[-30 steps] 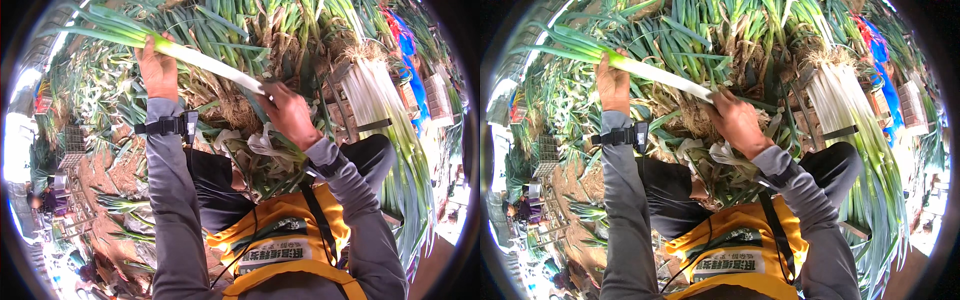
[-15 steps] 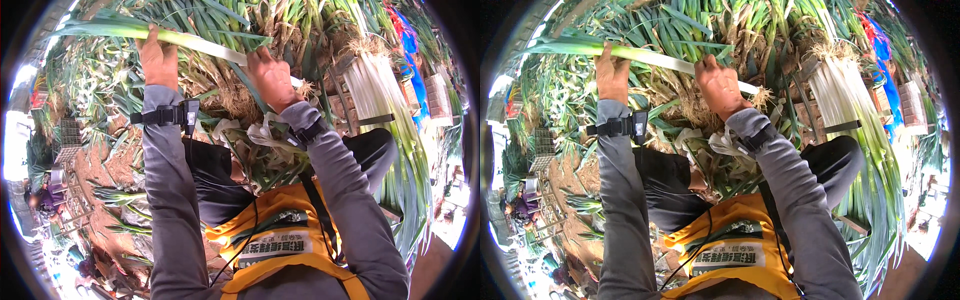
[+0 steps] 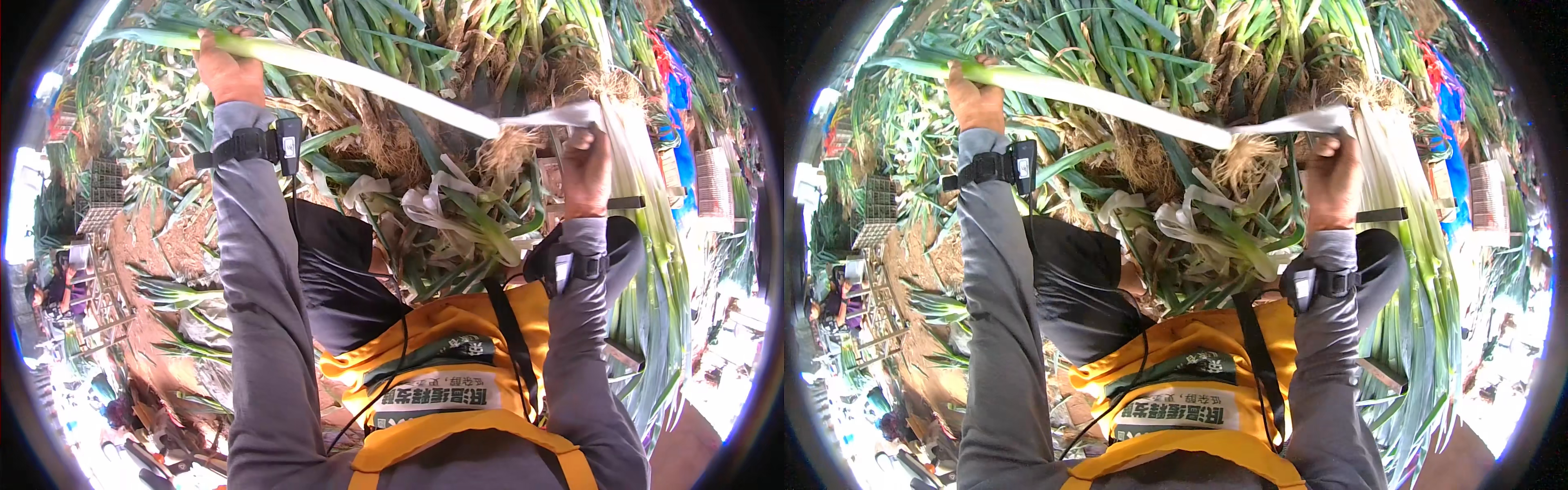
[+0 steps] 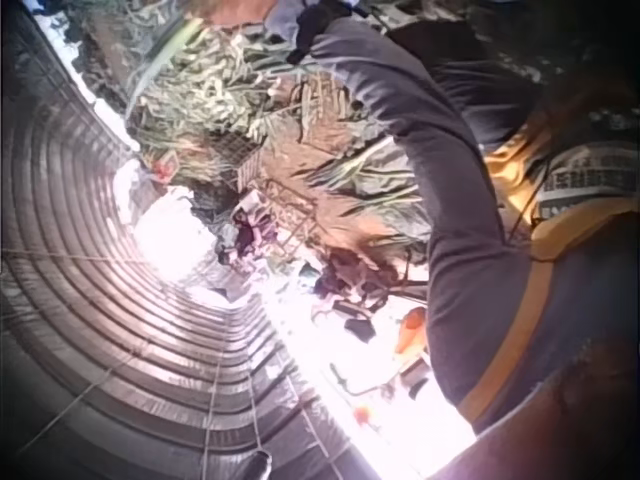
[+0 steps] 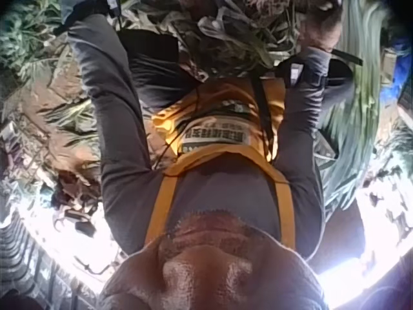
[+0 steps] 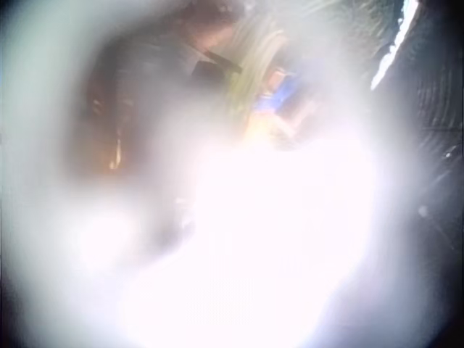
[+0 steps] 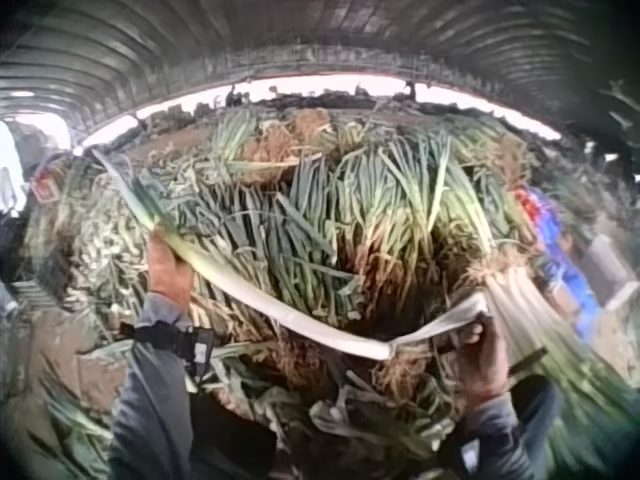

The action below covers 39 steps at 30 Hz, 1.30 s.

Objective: The recorder is peeling the outer skin layers off green onions (leeks) and stacking them.

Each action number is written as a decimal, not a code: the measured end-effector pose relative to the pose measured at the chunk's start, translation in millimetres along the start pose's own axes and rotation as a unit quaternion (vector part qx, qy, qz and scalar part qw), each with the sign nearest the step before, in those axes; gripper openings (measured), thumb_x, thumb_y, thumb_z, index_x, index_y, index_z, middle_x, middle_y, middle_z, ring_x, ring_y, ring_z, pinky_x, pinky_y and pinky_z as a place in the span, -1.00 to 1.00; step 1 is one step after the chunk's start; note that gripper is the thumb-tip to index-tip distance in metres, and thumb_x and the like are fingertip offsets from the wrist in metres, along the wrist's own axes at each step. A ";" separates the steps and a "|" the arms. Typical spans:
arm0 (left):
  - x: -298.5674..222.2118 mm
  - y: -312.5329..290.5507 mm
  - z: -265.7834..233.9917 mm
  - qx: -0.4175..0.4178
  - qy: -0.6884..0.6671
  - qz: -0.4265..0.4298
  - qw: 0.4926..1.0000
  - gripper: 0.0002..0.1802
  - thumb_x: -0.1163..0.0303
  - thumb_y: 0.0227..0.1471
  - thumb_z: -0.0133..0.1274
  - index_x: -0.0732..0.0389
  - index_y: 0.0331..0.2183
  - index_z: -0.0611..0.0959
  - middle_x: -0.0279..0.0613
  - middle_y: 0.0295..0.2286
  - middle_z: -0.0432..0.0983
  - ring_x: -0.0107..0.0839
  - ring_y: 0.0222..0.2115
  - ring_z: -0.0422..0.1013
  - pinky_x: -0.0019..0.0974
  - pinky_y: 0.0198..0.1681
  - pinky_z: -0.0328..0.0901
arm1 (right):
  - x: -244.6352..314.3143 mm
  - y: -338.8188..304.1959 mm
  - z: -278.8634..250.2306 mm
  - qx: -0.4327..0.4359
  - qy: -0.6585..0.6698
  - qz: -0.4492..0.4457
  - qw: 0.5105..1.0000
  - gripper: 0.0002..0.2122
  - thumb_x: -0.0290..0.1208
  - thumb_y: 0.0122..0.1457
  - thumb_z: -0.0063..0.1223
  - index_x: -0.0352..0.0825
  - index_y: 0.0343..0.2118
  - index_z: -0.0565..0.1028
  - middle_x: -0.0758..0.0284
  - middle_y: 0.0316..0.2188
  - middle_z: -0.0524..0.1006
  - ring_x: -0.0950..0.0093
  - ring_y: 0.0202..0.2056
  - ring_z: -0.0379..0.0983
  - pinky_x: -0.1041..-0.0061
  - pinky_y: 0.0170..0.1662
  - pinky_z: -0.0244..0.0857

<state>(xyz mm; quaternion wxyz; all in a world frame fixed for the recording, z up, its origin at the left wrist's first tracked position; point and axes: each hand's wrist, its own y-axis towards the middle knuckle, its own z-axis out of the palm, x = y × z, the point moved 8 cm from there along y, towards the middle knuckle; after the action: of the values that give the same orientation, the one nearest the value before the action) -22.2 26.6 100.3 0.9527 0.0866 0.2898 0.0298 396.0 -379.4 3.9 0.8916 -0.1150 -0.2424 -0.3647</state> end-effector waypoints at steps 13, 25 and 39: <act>10.1 4.1 -9.0 -0.016 0.094 -0.002 0.995 -0.57 0.01 0.27 -0.19 0.12 -0.01 0.32 -0.08 -0.28 0.30 -0.16 -0.30 0.29 0.02 -0.17 0.29 | -122.3 -84.3 159.6 0.292 -0.700 -0.251 0.601 -0.73 -0.43 0.07 0.24 -0.32 -0.15 0.53 0.21 -0.28 0.54 0.23 -0.38 0.56 0.32 -0.31 0.47; 20.6 13.1 -22.5 -0.047 0.006 -0.062 0.997 -0.62 0.21 0.20 0.09 0.27 -0.11 0.40 -0.02 -0.22 0.28 -0.11 -0.25 0.29 0.08 -0.18 0.36 | -175.7 -60.3 150.0 0.381 -0.732 -0.117 0.552 -0.79 -0.36 0.07 0.25 -0.33 -0.34 0.48 0.26 -0.42 0.54 0.35 -0.44 0.54 0.37 -0.35 0.41; 4.0 -26.4 4.3 0.149 0.486 0.118 0.853 -0.62 0.30 0.27 -0.03 0.33 -0.01 0.34 -0.08 -0.23 0.36 -0.29 -0.27 0.40 -0.39 -0.15 0.40 | -153.4 -95.3 162.0 0.427 -0.709 -0.245 0.505 -0.89 -0.55 0.06 0.17 -0.32 -0.35 0.48 0.35 -0.36 0.53 0.52 -0.43 0.53 0.45 -0.41 0.40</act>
<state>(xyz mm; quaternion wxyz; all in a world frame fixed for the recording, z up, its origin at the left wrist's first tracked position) -16.3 0.4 96.8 0.6553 0.2351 0.7047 0.1370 177.7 -293.8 66.1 0.2381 0.1236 -0.9385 -0.2172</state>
